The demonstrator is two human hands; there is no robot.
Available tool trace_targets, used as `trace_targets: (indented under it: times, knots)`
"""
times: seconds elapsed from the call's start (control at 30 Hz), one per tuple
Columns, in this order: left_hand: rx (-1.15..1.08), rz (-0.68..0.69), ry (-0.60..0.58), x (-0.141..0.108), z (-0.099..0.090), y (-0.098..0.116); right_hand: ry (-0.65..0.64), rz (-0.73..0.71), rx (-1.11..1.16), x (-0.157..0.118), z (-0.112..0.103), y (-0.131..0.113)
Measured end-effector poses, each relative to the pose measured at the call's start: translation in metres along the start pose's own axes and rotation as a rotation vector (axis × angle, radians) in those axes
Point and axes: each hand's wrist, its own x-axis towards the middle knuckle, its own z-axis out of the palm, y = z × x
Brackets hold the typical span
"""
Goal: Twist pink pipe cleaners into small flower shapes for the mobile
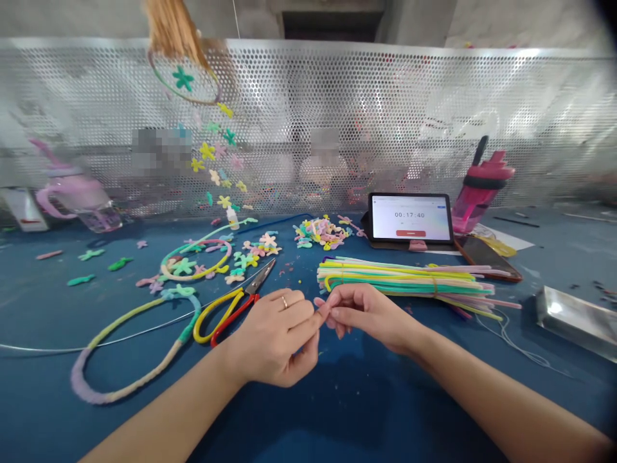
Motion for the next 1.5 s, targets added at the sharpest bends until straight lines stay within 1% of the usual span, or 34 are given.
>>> trace_targets:
  times: [0.07, 0.1, 0.13, 0.17, 0.2, 0.27, 0.3, 0.33, 0.37, 0.4, 0.43, 0.5, 0.7, 0.87, 1.07, 1.17, 1.27, 1.33, 1.37, 1.43, 1.5]
  knots:
    - [-0.085, -0.02, 0.04, 0.001, -0.002, 0.001, -0.011, -0.01, 0.007, 0.0, 0.0, 0.001]
    - [-0.152, -0.052, 0.07, 0.001, -0.002, 0.002, -0.014, -0.017, 0.007, 0.0, 0.0, 0.001]
    - [-0.234, -0.121, 0.102, 0.002, -0.003, 0.002, -0.017, -0.023, 0.003, 0.0, 0.0, 0.002]
    - [-0.32, -0.228, 0.135, 0.002, -0.002, 0.002, -0.018, -0.027, -0.001, 0.0, 0.0, 0.002]
    - [-0.402, -0.369, 0.163, 0.003, -0.001, 0.001, -0.02, -0.029, -0.006, 0.0, 0.0, 0.001]
    - [-0.567, -0.691, 0.185, 0.005, 0.003, -0.002, -0.025, -0.026, -0.02, -0.001, 0.001, 0.001]
    - [-0.672, -0.831, 0.162, 0.005, 0.005, -0.004, -0.028, -0.024, -0.035, -0.001, 0.001, 0.0]
    - [-0.806, -0.934, 0.112, 0.006, 0.007, -0.007, -0.03, -0.026, -0.054, -0.002, 0.002, 0.0]
    - [-0.955, -0.998, 0.043, 0.006, 0.01, -0.009, -0.032, -0.03, -0.082, -0.002, 0.002, 0.0]
    - [-1.098, -1.033, -0.035, 0.006, 0.011, -0.01, -0.034, -0.034, -0.115, -0.002, 0.002, -0.001]
    - [-1.212, -1.048, -0.101, 0.006, 0.013, -0.011, -0.036, -0.035, -0.147, -0.002, 0.002, -0.001]
    - [-1.328, -1.054, -0.182, 0.006, 0.013, -0.012, -0.049, -0.029, -0.2, -0.002, 0.002, -0.001]
    - [-1.365, -1.088, -0.27, 0.006, 0.009, -0.011, -0.061, -0.004, -0.225, -0.001, 0.003, 0.001]
    - [-1.416, -1.152, -0.259, 0.005, 0.009, -0.012, -0.071, -0.012, -0.201, -0.001, 0.0, 0.003]
    - [-1.485, -1.151, -0.201, 0.005, 0.008, -0.013, -0.158, -0.046, -0.14, 0.0, -0.003, 0.002]
    - [-1.485, -1.157, -0.187, 0.005, 0.008, -0.013, -0.149, -0.07, -0.223, 0.0, -0.005, 0.002]
    - [-1.513, -1.198, -0.179, 0.004, 0.008, -0.013, -0.099, -0.122, -0.384, -0.001, -0.006, 0.0]
    - [-1.552, -1.218, -0.203, 0.003, 0.009, -0.013, -0.072, -0.158, -0.471, -0.003, -0.006, -0.002]
    - [-1.573, -1.217, -0.234, 0.002, 0.01, -0.013, -0.065, -0.17, -0.499, -0.003, -0.006, -0.003]
    - [-1.606, -1.207, -0.299, 0.001, 0.012, -0.012, -0.067, -0.176, -0.519, -0.003, -0.007, -0.003]
    - [-1.615, -1.2, -0.327, 0.0, 0.014, -0.012, -0.081, -0.163, -0.499, -0.003, -0.007, -0.003]
